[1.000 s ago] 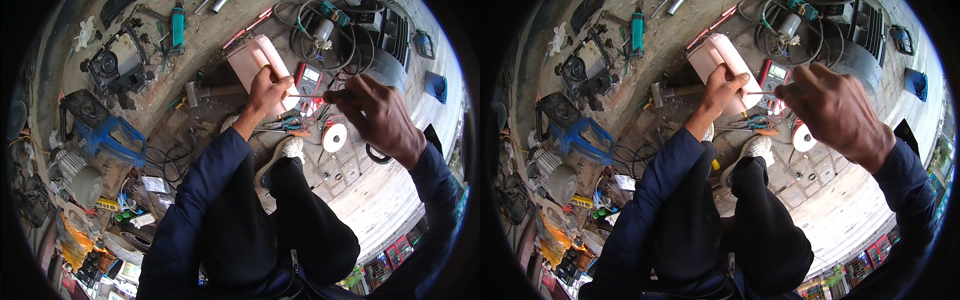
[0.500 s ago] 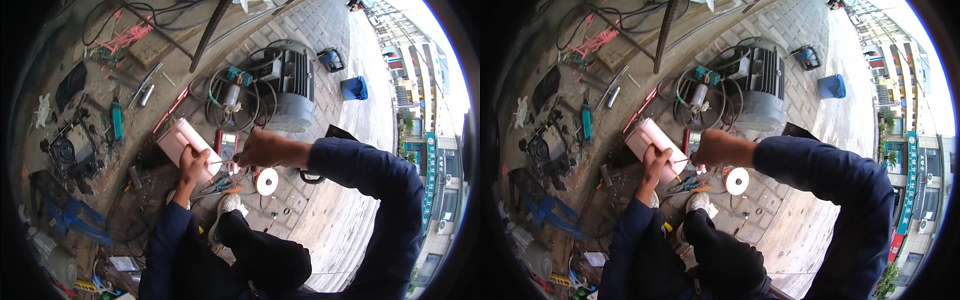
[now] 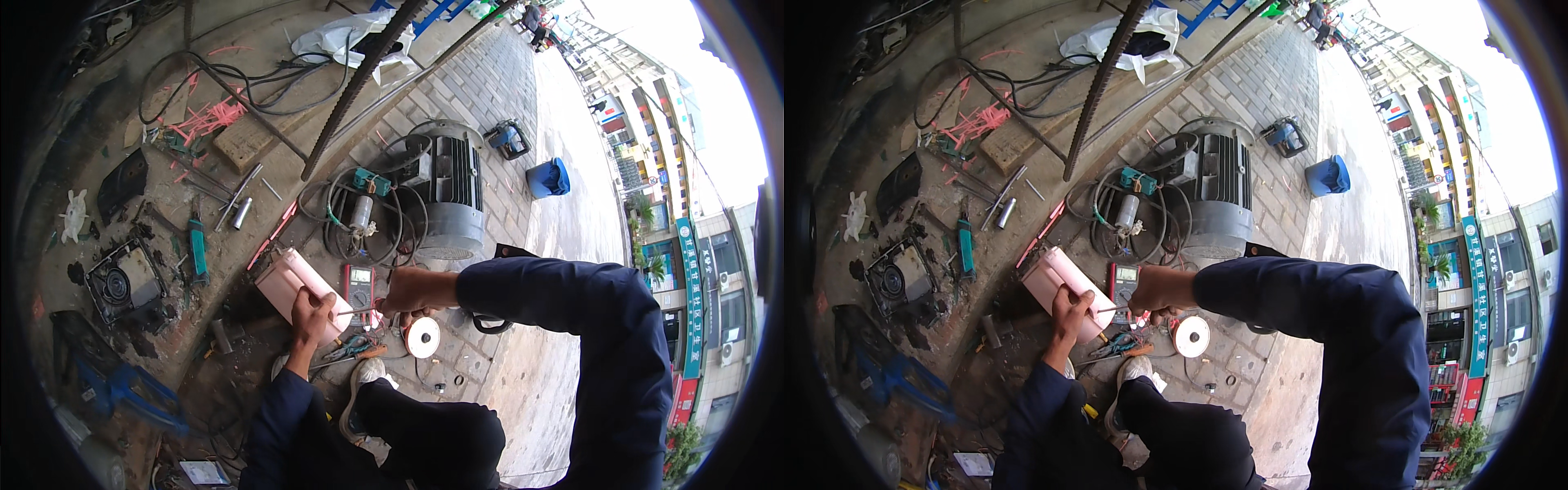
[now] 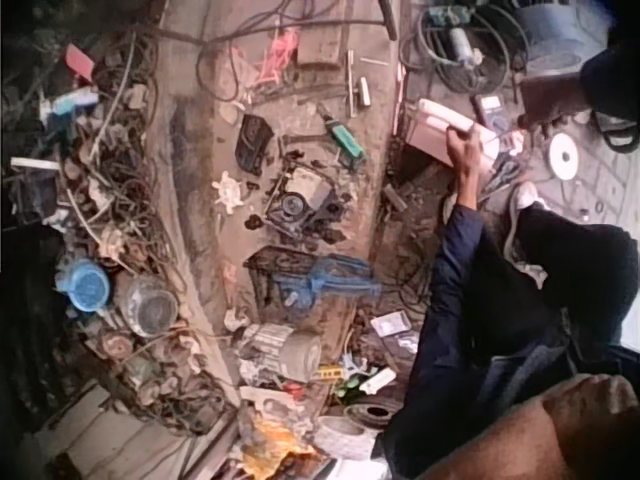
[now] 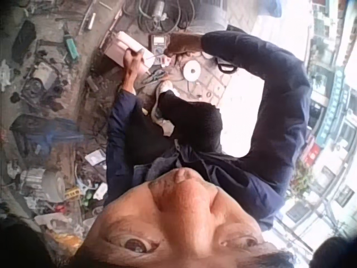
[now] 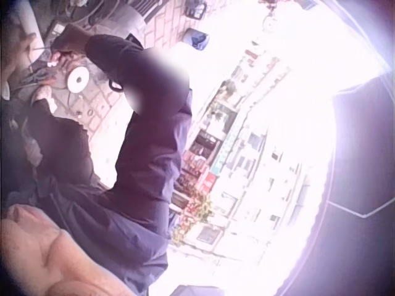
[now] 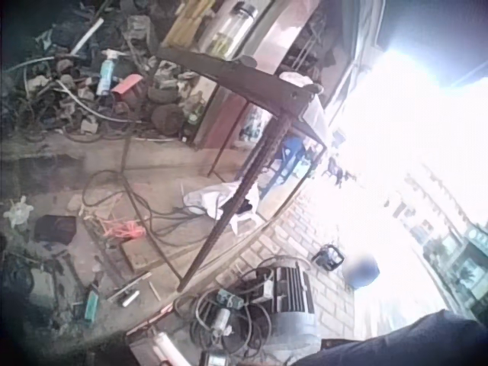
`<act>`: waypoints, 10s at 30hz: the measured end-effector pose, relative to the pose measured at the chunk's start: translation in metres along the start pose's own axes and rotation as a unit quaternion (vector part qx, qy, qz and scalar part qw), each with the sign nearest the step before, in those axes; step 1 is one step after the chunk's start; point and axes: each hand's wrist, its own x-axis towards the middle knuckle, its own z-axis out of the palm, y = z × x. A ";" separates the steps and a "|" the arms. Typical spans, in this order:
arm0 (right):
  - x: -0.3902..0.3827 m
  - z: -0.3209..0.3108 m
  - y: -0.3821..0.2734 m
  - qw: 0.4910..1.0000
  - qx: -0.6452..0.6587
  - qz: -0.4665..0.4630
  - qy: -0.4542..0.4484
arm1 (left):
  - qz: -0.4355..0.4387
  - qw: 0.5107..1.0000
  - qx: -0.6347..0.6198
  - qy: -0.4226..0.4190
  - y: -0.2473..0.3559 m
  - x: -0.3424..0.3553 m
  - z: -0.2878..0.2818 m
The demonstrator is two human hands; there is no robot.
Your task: The person repairs a pink electric kettle by testing its internal components with a multimeter, stripping and twisting wires, and reassembling the base. They use a screwdriver to open the kettle and secure the parts back together.
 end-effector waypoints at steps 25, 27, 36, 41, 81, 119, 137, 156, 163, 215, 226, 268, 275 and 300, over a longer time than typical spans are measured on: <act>0.008 0.016 -0.012 0.825 -0.462 -0.297 0.133 | -0.013 0.999 0.049 0.003 0.000 0.001 -0.001; 0.009 0.002 -0.008 1.000 0.014 -0.015 0.024 | -0.026 0.998 0.057 -0.009 0.000 0.001 -0.002; 0.000 0.038 -0.022 0.741 -0.548 -0.358 0.147 | -0.002 0.999 0.035 0.016 -0.021 0.006 -0.003; 0.009 0.008 -0.015 0.987 -0.065 -0.138 0.044 | 0.010 0.997 0.067 0.024 -0.017 0.004 -0.002; -0.027 0.047 0.018 0.841 -0.195 -0.426 0.271 | -0.021 1.000 -0.007 0.004 0.004 -0.005 0.000; -0.021 0.041 0.031 0.834 -0.161 -0.423 0.315 | -0.051 0.992 -0.113 -0.038 0.020 -0.002 0.009; -0.031 0.033 0.025 0.747 -0.299 -0.489 0.337 | -0.030 0.995 -0.090 -0.022 0.004 0.000 0.004; -0.037 0.034 0.022 0.840 -0.299 -0.349 0.289 | -0.071 0.994 -0.057 -0.054 0.004 0.003 -0.001; -0.031 0.034 0.026 0.782 -0.258 -0.482 0.298 | -0.047 0.997 -0.063 -0.028 0.011 0.000 0.004; -0.012 0.022 0.035 0.762 -0.186 -0.507 0.357 | -0.075 0.990 -0.090 -0.073 0.006 0.005 -0.002; -0.020 0.023 0.033 0.840 -0.173 -0.397 0.326 | -0.073 0.990 -0.093 -0.076 0.005 0.006 -0.002; -0.011 0.027 0.036 0.793 -0.096 -0.494 0.344 | -0.064 0.992 -0.077 -0.074 0.010 0.008 0.000; -0.014 0.028 0.039 0.824 -0.125 -0.448 0.322 | -0.048 0.991 -0.120 -0.047 0.020 0.003 0.009; -0.010 0.028 0.039 0.834 -0.151 -0.395 0.355 | -0.075 0.991 -0.080 -0.076 0.010 0.008 0.001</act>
